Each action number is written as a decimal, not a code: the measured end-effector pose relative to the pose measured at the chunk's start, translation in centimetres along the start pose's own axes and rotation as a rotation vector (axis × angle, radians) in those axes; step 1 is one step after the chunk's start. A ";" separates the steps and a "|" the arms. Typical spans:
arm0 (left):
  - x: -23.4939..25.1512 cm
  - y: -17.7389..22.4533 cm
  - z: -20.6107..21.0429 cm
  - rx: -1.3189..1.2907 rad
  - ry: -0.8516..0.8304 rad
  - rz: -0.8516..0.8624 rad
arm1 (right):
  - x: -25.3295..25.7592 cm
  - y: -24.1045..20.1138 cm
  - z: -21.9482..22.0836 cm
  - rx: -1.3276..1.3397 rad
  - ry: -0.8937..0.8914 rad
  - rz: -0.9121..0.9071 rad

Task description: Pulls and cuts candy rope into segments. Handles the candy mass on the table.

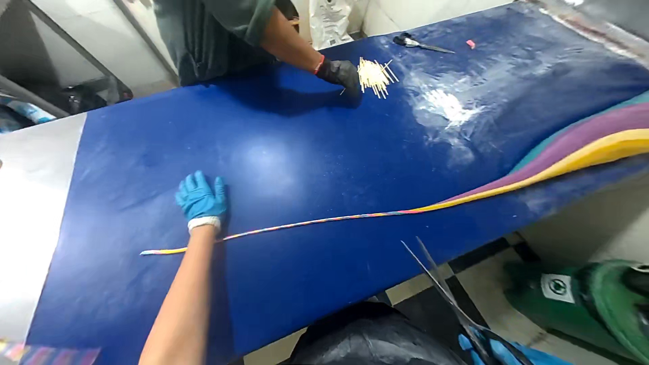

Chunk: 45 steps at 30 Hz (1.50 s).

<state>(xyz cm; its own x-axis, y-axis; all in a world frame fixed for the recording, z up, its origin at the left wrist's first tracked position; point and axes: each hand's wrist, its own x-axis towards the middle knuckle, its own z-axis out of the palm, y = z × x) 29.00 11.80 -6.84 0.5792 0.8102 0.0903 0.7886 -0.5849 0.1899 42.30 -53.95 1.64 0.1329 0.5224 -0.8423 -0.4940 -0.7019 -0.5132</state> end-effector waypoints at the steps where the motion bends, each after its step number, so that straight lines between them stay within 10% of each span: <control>1: -0.7 3.4 -0.2 -0.059 -0.016 0.139 | 1.0 -0.3 -0.2 0.003 -0.031 -0.015; 6: -12.0 20.9 1.8 -0.228 -0.433 0.819 | 8.1 -6.3 3.2 0.059 -0.059 -0.166; 9: -14.2 23.1 2.2 -0.227 -0.435 0.759 | 10.3 -8.6 3.5 -0.072 0.028 -0.146; 15: -14.5 24.7 0.8 -0.080 -0.426 0.624 | 7.7 -22.1 -7.3 -1.390 0.400 -0.029; 19: -17.8 35.9 3.4 -0.190 -0.501 0.879 | 11.3 -26.6 -14.7 -1.737 0.468 -0.388; 23: -20.2 49.6 5.8 -0.254 -0.589 0.948 | 9.6 -26.9 -20.4 -1.801 0.065 -0.114; 26: -22.6 58.4 7.3 -0.265 -0.547 0.923 | 7.7 -23.6 -26.4 -1.820 0.173 0.213; 29: -22.6 63.2 6.5 -0.255 -0.696 0.736 | 7.2 -18.6 -33.3 -1.776 0.433 0.040; 33: -20.7 60.5 3.4 -0.360 -1.019 0.406 | 7.1 -15.8 -31.3 -1.744 0.471 -0.220; 37: -21.1 53.7 1.8 -0.391 -1.110 0.507 | 9.2 -15.7 -23.4 -1.659 0.327 -0.143; 45: -21.5 35.4 -3.4 -0.415 -1.090 0.651 | 11.2 -15.3 -22.0 -1.766 0.412 0.129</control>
<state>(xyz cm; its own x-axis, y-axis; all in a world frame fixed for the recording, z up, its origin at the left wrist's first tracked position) 43.78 -26.16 1.29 0.8450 -0.1687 -0.5075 0.2988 -0.6382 0.7096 70.26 -48.04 -3.58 0.4873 0.4820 -0.7282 0.8360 -0.4984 0.2295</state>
